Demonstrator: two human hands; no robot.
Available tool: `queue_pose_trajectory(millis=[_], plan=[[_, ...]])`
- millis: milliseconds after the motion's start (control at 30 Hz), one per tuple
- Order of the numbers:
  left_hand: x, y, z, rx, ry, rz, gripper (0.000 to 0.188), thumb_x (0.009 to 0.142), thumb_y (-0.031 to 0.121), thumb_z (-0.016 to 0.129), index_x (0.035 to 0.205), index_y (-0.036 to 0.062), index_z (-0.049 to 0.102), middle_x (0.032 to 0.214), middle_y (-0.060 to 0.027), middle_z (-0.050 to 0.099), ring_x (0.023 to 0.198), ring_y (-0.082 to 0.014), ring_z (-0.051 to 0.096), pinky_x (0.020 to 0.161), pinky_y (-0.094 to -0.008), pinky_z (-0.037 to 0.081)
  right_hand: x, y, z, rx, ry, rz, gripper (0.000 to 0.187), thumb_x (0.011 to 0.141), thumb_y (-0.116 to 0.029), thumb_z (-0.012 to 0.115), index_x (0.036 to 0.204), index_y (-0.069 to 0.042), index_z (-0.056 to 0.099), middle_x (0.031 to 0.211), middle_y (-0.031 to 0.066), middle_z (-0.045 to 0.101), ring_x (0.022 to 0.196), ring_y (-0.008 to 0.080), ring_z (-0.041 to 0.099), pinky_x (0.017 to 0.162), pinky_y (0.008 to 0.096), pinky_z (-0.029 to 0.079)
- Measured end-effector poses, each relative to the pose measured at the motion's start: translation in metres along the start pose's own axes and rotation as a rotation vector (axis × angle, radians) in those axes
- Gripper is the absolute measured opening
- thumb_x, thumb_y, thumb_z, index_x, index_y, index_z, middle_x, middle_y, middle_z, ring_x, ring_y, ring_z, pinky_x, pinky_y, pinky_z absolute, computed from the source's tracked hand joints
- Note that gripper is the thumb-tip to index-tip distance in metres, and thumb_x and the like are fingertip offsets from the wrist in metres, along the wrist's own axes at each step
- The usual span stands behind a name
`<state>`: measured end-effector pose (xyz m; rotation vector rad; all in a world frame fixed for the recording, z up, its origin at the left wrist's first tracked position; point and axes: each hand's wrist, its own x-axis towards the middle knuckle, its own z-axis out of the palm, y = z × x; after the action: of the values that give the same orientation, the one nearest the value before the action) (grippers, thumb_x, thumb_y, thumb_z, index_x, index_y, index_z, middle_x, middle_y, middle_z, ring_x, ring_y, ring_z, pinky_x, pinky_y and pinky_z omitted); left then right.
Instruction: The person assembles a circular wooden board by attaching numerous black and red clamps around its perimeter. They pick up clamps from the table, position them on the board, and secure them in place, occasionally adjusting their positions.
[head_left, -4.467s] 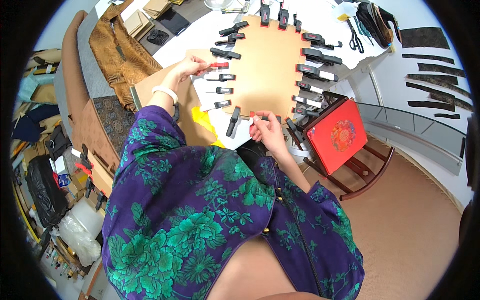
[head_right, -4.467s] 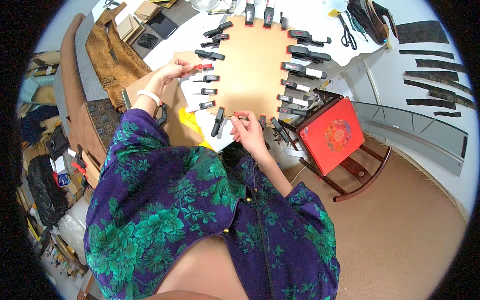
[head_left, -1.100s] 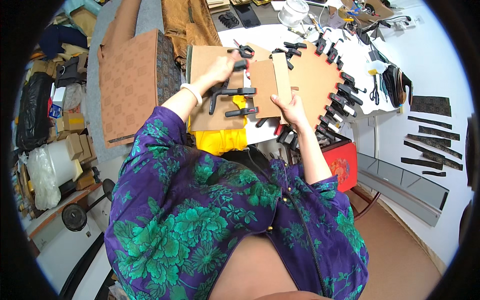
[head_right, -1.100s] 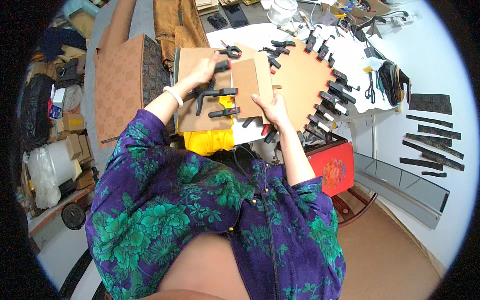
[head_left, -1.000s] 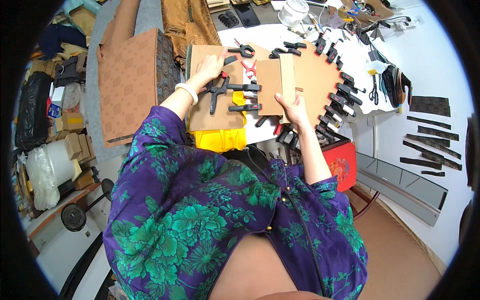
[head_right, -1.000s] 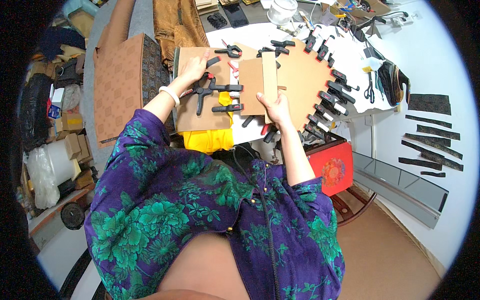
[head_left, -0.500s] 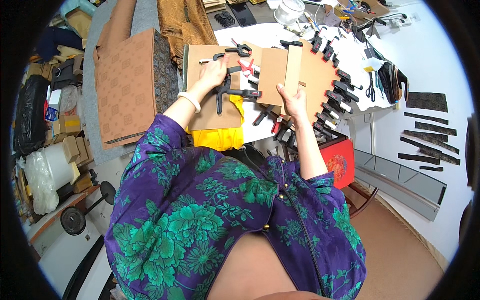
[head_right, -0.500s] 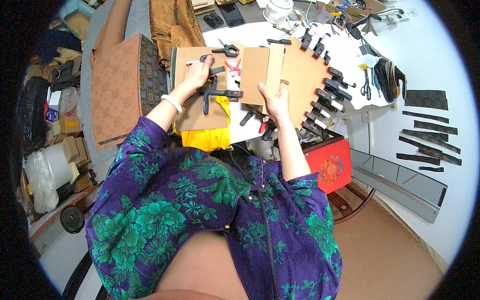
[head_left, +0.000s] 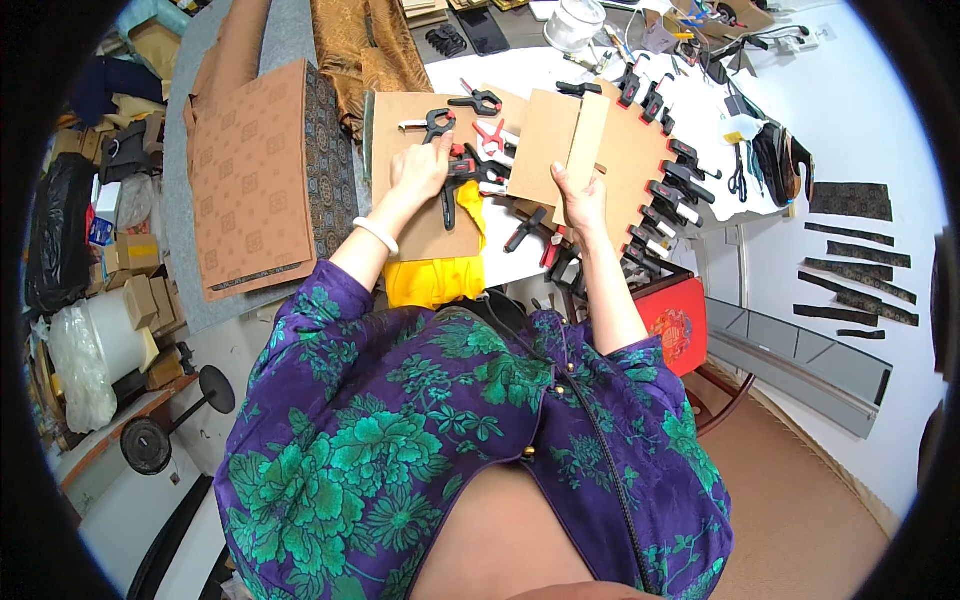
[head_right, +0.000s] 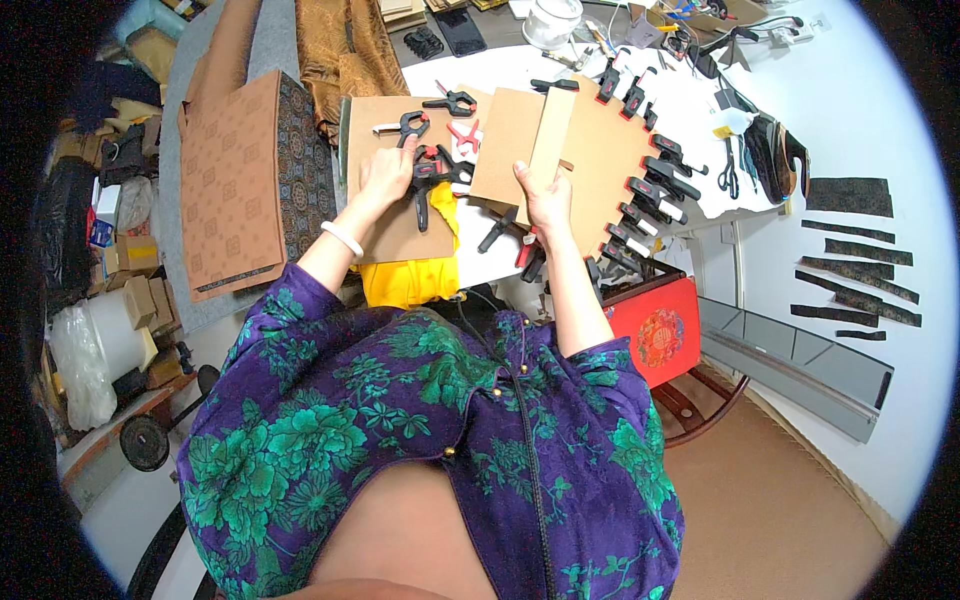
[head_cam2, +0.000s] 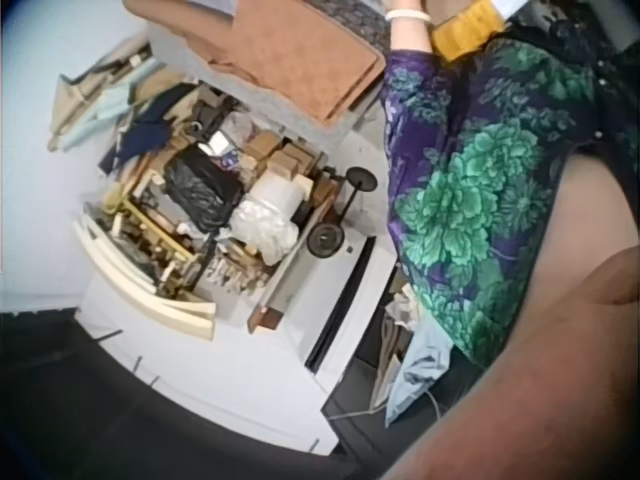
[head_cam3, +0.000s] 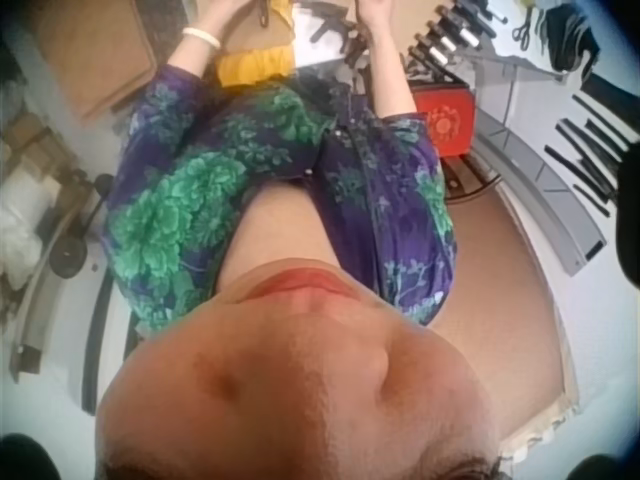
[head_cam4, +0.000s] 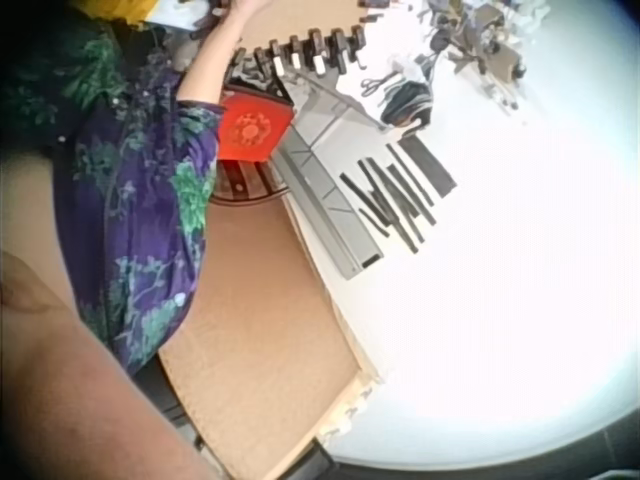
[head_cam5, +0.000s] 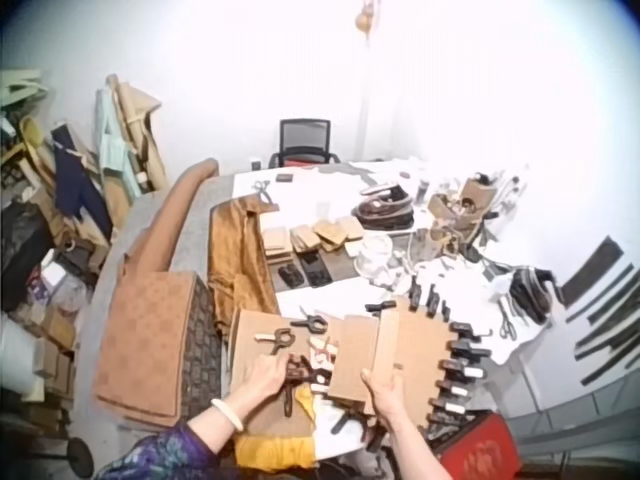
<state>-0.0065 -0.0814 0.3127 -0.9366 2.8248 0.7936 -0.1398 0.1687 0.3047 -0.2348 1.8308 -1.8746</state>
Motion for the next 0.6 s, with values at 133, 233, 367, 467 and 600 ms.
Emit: queue_pose_trajectory(millis=[133,233,367,467,600], plan=[[0.008,-0.016,0.031,-0.176,0.591,0.314,0.065,0.102,0.057,0.039,0.121,-0.0004,0.063,0.112,-0.0224,0.069,0.101,-0.0386,0.068,0.094,-0.0484,0.05,-0.009,-0.018,0.028,-0.029,-0.112,0.05,0.036,0.087,-0.023,0.08,0.112,0.0,0.066,0.102,0.006,0.071,0.091,0.0119,0.065,0.085,0.0295,0.052],[-0.023,0.053,-0.006,-1.422,-0.291,-0.041,0.055,0.098,0.031,0.066,0.14,0.0008,0.047,0.123,-0.0085,0.066,0.109,-0.017,0.064,0.093,-0.0303,0.051,-0.024,-0.029,0.039,-0.003,-0.149,0.066,0.036,0.088,-0.023,0.078,0.113,0.0,0.066,0.102,0.007,0.071,0.092,0.0124,0.066,0.084,0.0291,0.053],[-0.051,0.031,-0.022,-1.615,0.152,-0.049,0.038,0.098,0.016,0.067,0.129,0.0001,0.053,0.118,-0.0111,0.068,0.104,-0.0171,0.067,0.093,-0.0313,0.053,-0.022,-0.049,0.046,0.055,-0.176,0.143,0.027,0.096,-0.023,0.068,0.111,-0.002,0.06,0.088,0.0086,0.072,0.062,0.0148,0.069,0.049,0.0269,0.057],[-0.071,0.005,-0.046,-1.779,0.14,-0.088,0.032,0.103,0.014,0.054,0.133,0.0026,0.05,0.124,-0.0101,0.064,0.109,-0.0193,0.065,0.095,-0.034,0.054,-0.002,-0.015,0.037,-0.071,-0.22,0.115,0.028,0.102,-0.026,0.06,0.114,-0.001,0.056,0.085,0.0119,0.071,0.059,0.0158,0.067,0.056,0.0283,0.058],[-0.092,-0.012,-0.054,-2.078,0.029,-0.04,0.034,0.106,0.017,0.048,0.138,0.0058,0.046,0.132,-0.0107,0.058,0.12,-0.0227,0.06,0.102,-0.0398,0.051,0.022,0.03,0.065,-0.613,-0.183,-0.029,0.047,0.101,-0.031,0.06,0.134,0.003,0.055,0.107,0.0141,0.072,0.094,0.0199,0.071,0.084,0.0326,0.056]])
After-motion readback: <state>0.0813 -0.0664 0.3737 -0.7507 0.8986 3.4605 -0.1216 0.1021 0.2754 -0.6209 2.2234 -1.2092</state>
